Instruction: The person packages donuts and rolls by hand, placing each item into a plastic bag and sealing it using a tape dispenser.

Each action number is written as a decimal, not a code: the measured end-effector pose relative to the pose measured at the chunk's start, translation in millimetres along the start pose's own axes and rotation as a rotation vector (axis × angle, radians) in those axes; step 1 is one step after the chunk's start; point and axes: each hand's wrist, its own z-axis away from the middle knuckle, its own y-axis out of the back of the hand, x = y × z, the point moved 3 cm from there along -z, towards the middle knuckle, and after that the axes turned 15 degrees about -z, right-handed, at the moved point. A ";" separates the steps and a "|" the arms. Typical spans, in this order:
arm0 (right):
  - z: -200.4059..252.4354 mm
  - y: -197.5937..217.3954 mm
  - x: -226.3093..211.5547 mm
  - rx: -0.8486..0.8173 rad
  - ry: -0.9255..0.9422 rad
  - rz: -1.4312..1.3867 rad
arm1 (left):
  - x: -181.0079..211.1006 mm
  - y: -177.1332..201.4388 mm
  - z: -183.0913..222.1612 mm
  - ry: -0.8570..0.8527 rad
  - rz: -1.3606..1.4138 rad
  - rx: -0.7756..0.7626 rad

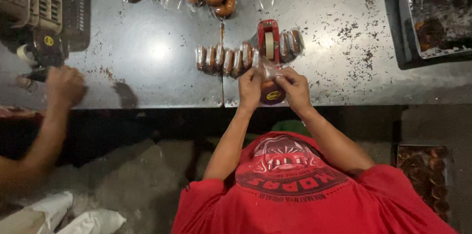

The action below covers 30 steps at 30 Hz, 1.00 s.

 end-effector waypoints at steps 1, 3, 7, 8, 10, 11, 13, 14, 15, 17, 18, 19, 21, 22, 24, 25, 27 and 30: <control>-0.5 4.7 5.4 0.065 -0.070 -0.074 | -1.4 -0.7 -3.0 0.005 -0.001 -0.006; -2.3 12.6 8.8 0.059 -0.023 -0.068 | -2.6 -3.7 -6.9 0.112 0.247 -0.103; -13.9 27.5 9.2 0.089 -0.004 0.053 | 12.0 -25.4 -17.6 -0.272 -0.311 -0.031; -19.4 29.6 7.1 0.096 -0.004 0.054 | 16.9 -29.6 -9.9 -0.339 -0.447 -0.034; -26.1 33.8 4.7 0.178 -0.100 -0.121 | 25.6 -36.3 -8.8 -0.400 -0.584 -0.039; -27.3 34.0 2.0 0.183 -0.105 -0.121 | 26.6 -37.7 -14.9 -0.337 -0.658 -0.027; -30.4 36.9 -3.7 0.213 -0.070 -0.096 | 25.6 -43.2 -24.1 -0.271 -0.731 -0.023; -33.0 40.2 -5.8 0.219 -0.072 -0.095 | 20.8 -47.8 -28.7 -0.140 -0.457 -0.090; -36.2 41.9 -10.1 0.177 0.013 -0.031 | 16.3 -51.9 -32.2 -0.005 -0.186 -0.149; -39.8 45.0 -15.8 0.136 0.095 0.031 | 18.0 -54.7 -32.5 -0.105 -0.402 -0.117; -39.1 47.8 -18.6 0.112 0.083 0.073 | 21.5 -55.9 -31.2 -0.208 -0.617 -0.081; -41.0 50.8 -21.0 0.084 0.072 0.117 | 23.3 -58.7 -31.5 -0.206 -0.617 -0.078; -45.8 59.1 -26.6 0.036 0.186 0.282 | 28.5 -63.0 -31.8 -0.181 -0.461 -0.038; -47.0 63.1 -29.1 -0.012 0.301 0.447 | 31.9 -63.8 -34.4 -0.177 -0.463 -0.040; -59.3 73.2 -15.0 0.032 0.002 0.212 | 36.8 -65.1 -39.0 -0.159 -0.363 -0.177; -62.2 76.2 -4.8 0.073 -0.288 -0.017 | 37.2 -65.9 -39.6 -0.159 -0.361 -0.174; -61.7 72.0 -7.8 0.074 -0.238 0.095 | 30.8 -64.8 -40.6 0.026 -0.276 -0.147; -55.1 56.8 -25.8 -0.027 -0.059 0.332 | 32.2 -57.0 -38.6 -0.088 -0.425 0.019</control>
